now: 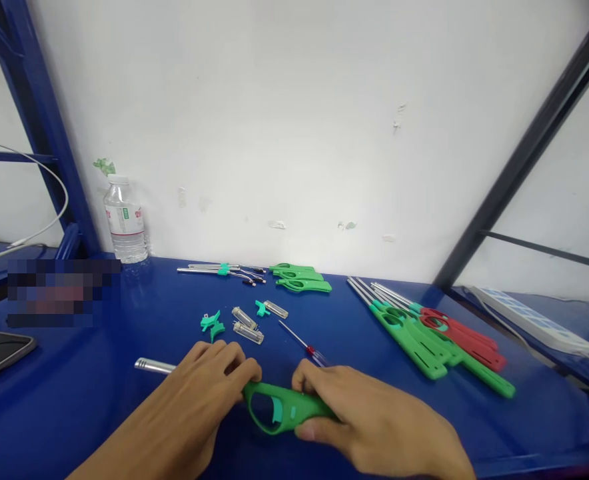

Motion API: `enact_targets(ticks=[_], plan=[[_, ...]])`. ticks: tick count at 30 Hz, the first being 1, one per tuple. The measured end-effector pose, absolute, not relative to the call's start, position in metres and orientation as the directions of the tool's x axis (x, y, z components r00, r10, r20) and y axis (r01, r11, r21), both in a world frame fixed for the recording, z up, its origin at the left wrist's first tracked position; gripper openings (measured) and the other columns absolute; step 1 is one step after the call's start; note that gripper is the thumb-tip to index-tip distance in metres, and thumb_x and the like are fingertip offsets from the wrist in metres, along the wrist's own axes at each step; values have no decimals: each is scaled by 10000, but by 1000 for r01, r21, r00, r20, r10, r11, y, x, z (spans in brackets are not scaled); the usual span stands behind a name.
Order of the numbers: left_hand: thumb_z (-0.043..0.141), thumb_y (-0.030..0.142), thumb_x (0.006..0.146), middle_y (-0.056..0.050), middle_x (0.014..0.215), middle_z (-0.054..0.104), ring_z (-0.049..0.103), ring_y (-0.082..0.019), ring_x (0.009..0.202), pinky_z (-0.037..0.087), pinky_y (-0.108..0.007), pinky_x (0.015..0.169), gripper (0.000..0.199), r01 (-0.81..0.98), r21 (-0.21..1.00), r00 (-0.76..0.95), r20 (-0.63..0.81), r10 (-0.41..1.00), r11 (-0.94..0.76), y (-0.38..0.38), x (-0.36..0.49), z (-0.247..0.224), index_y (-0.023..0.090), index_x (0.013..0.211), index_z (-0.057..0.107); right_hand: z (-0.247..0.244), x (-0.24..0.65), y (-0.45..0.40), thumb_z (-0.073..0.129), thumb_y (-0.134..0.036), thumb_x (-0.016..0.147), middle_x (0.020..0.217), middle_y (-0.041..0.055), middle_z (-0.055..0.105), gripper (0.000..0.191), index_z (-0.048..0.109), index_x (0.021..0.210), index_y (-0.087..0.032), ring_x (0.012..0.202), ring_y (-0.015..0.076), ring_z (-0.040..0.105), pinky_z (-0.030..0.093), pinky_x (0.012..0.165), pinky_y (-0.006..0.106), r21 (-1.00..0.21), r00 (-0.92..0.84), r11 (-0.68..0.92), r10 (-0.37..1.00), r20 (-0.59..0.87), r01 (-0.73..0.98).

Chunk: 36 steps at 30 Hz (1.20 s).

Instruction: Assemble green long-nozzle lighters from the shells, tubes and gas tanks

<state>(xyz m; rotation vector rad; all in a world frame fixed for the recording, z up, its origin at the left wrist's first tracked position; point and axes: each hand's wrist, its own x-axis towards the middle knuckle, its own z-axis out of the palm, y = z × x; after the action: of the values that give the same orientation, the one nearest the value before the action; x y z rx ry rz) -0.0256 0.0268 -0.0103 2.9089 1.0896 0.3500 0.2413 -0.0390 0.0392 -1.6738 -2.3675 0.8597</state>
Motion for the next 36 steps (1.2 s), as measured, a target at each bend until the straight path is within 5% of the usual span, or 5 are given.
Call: enact_targets(ticks=[3, 6, 12, 25, 36], plan=[[585, 175, 1020, 11, 1288, 736, 677, -261, 1178, 499, -397, 1009, 412, 624, 49, 709, 385, 591, -780, 30, -36, -7, 387, 1371, 631, 45, 255, -39, 594, -360, 1060, 1080, -16, 690, 134, 567, 1177, -299, 1026, 212, 643, 448, 904, 324, -536, -394, 248, 902, -177, 807], [756, 276, 945, -12, 1327, 748, 680, -309, 1212, 515, -415, 1017, 503, 643, -48, 653, 555, 514, -765, 35, -48, -3, 354, 1425, 628, 52, 266, -41, 548, -350, 1085, 1079, -21, 688, 106, 561, 1179, -304, 1012, 197, 639, 464, 918, 321, -545, -358, 227, 922, -146, 807], [624, 178, 1034, 31, 1025, 815, 759, -185, 899, 545, -316, 857, 175, 553, -39, 726, 513, 458, -832, 38, -40, 2, 288, 1087, 750, 58, 268, -42, 574, -403, 1080, 1124, -29, 710, 139, 603, 1192, -327, 1067, 203, 642, 464, 926, 319, -578, -327, 187, 934, -146, 794], [391, 347, 1178, -1, 965, 807, 774, -159, 791, 629, -267, 751, 324, 565, -105, 588, 747, 310, -818, 30, -17, -10, 236, 1305, 667, 55, 262, -37, 622, -520, 1024, 1076, 21, 815, 334, 795, 1245, -339, 965, 245, 709, 490, 746, 300, -608, -270, 255, 960, 68, 752], [339, 171, 1155, -27, 935, 801, 796, -204, 788, 662, -352, 733, 294, 565, -184, 618, 740, 265, -804, 25, -13, -1, 182, 1295, 598, 54, 252, -37, 589, -508, 1062, 1019, 15, 843, 375, 836, 1233, -284, 849, 224, 706, 491, 721, 288, -670, -334, 329, 934, 126, 666]])
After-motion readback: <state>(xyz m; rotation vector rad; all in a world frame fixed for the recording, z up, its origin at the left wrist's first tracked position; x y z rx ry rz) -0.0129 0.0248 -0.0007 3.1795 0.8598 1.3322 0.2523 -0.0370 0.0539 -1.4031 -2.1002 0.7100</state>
